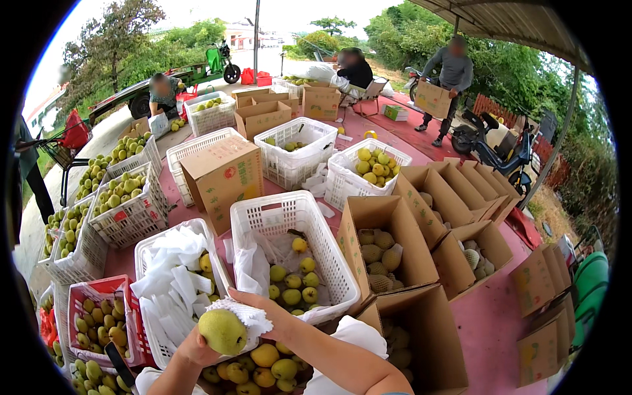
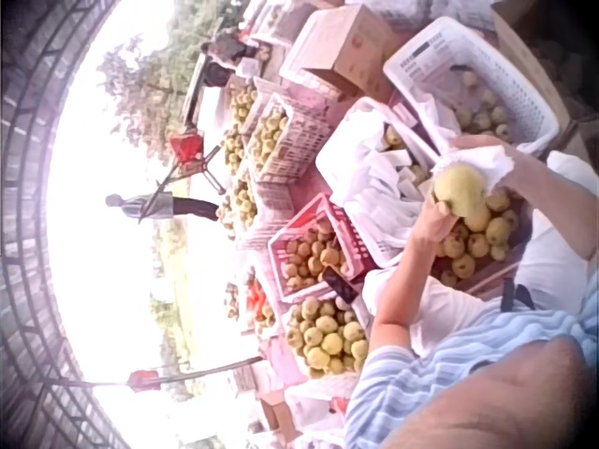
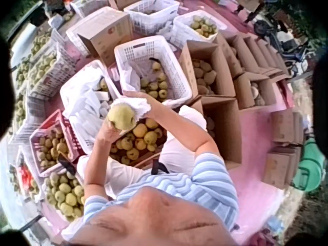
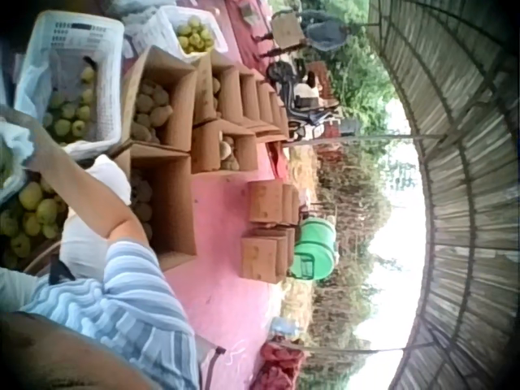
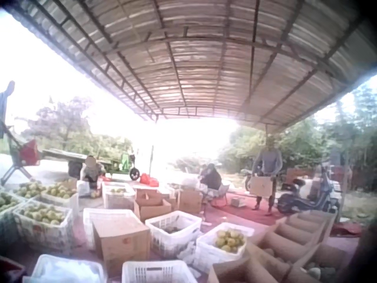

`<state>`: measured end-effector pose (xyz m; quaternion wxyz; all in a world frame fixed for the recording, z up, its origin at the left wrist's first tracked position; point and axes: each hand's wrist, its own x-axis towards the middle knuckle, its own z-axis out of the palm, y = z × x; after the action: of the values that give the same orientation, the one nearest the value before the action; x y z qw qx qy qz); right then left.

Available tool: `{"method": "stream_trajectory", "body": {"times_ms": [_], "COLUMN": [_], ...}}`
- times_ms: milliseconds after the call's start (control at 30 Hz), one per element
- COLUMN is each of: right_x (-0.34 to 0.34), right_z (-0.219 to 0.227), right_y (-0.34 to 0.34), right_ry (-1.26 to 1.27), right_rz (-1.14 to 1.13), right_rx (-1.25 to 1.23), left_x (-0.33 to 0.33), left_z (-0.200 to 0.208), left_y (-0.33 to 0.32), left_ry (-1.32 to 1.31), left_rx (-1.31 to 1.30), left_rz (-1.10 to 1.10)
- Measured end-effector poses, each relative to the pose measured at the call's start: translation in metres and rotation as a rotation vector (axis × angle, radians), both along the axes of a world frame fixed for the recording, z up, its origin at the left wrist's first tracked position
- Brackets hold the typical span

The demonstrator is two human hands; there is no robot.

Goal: The person wraps green plums individually in white foam netting and places them into a cardboard box. The person repeatedly picks plums from a white basket, wraps each one, and arranges them in the box.

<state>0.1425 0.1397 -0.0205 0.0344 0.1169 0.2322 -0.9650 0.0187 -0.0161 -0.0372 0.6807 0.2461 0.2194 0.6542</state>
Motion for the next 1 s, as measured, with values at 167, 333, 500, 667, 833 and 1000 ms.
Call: {"method": "stream_trajectory", "body": {"times_ms": [167,333,500,667,833,1000], "right_x": [-0.001,0.001,-0.002,0.006,0.010,0.019], "right_z": [-0.009,0.002,0.004,0.011,0.031,0.025], "right_y": [0.003,-0.003,0.003,0.013,-0.042,-0.039], "right_ry": [0.031,0.035,-0.037,0.100,0.354,0.440], "right_rz": [-0.143,-0.064,-0.313,-0.459,-0.557,-0.494], "right_rx": [0.094,0.173,0.505,0.737,1.825,1.981], "left_x": [-0.011,-0.017,-0.012,-0.006,-0.013,-0.040], "left_z": [0.006,0.025,0.030,0.040,0.008,-0.018], "left_y": [0.000,-0.001,0.007,0.010,0.028,0.021], "left_ry": [0.092,0.124,0.266,0.556,0.528,0.232], "left_rx": [-0.080,-0.051,-0.203,-0.116,-0.129,-0.247], "left_rz": [0.169,0.367,0.521,0.608,0.713,0.578]}}
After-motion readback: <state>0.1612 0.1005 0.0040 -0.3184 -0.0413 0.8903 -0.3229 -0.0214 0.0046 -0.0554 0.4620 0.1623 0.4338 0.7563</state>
